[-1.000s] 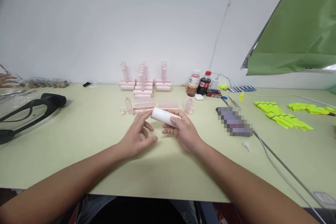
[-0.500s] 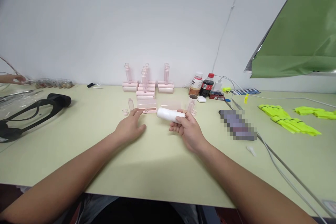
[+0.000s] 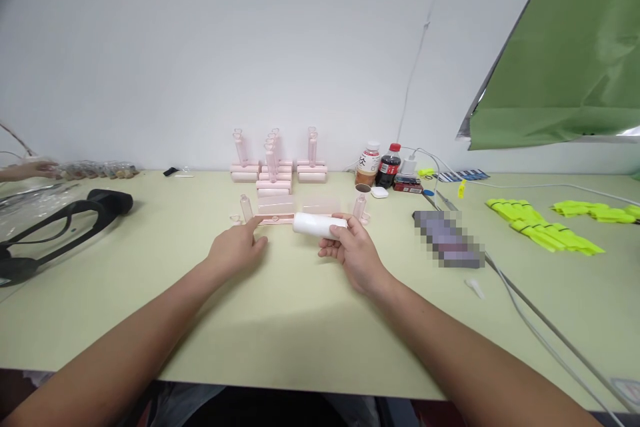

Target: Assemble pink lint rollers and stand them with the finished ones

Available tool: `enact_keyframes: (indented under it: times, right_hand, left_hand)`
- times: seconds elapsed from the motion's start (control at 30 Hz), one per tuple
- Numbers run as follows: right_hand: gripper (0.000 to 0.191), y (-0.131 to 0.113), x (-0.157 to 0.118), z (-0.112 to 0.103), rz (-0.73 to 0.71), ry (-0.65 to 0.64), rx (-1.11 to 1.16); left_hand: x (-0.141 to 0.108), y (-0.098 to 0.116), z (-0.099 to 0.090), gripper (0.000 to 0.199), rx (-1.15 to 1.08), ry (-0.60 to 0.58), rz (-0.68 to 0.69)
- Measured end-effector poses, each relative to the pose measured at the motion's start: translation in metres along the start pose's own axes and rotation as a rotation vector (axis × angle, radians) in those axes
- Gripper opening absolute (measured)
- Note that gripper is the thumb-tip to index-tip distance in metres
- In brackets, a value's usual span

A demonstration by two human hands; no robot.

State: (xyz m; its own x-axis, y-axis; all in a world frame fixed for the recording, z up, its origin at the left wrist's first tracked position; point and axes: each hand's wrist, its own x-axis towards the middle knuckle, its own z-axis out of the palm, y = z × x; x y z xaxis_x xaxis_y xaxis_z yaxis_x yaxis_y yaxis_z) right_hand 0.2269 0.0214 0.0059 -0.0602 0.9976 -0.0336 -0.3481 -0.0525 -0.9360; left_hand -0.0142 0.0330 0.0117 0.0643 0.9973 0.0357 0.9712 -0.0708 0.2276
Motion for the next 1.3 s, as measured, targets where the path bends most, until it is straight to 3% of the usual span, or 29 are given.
enact_keyframes:
  times: [0.53,0.83,0.93,1.1,1.3]
  right_hand:
    - [0.032,0.000,-0.002,0.002,-0.012,-0.018,-0.018]
    - [0.033,-0.001,-0.002,0.001,-0.011,-0.014,-0.017]
    - [0.033,-0.001,-0.003,0.002,-0.010,-0.005,-0.017]
    - [0.033,0.000,-0.002,0.001,-0.012,-0.025,-0.019]
    - [0.023,0.004,0.002,-0.002,-0.009,-0.034,-0.001]
  left_hand:
    - [0.010,-0.006,0.009,0.061,0.068,0.002,-0.032]
    - [0.006,-0.003,0.001,0.032,0.026,-0.011,0.008]
    - [0.002,0.000,-0.005,0.034,-0.027,-0.030,0.002]
    - [0.001,0.005,-0.008,0.031,-0.177,0.078,-0.027]
    - [0.003,0.003,0.004,0.041,-0.380,-0.158,-0.060]
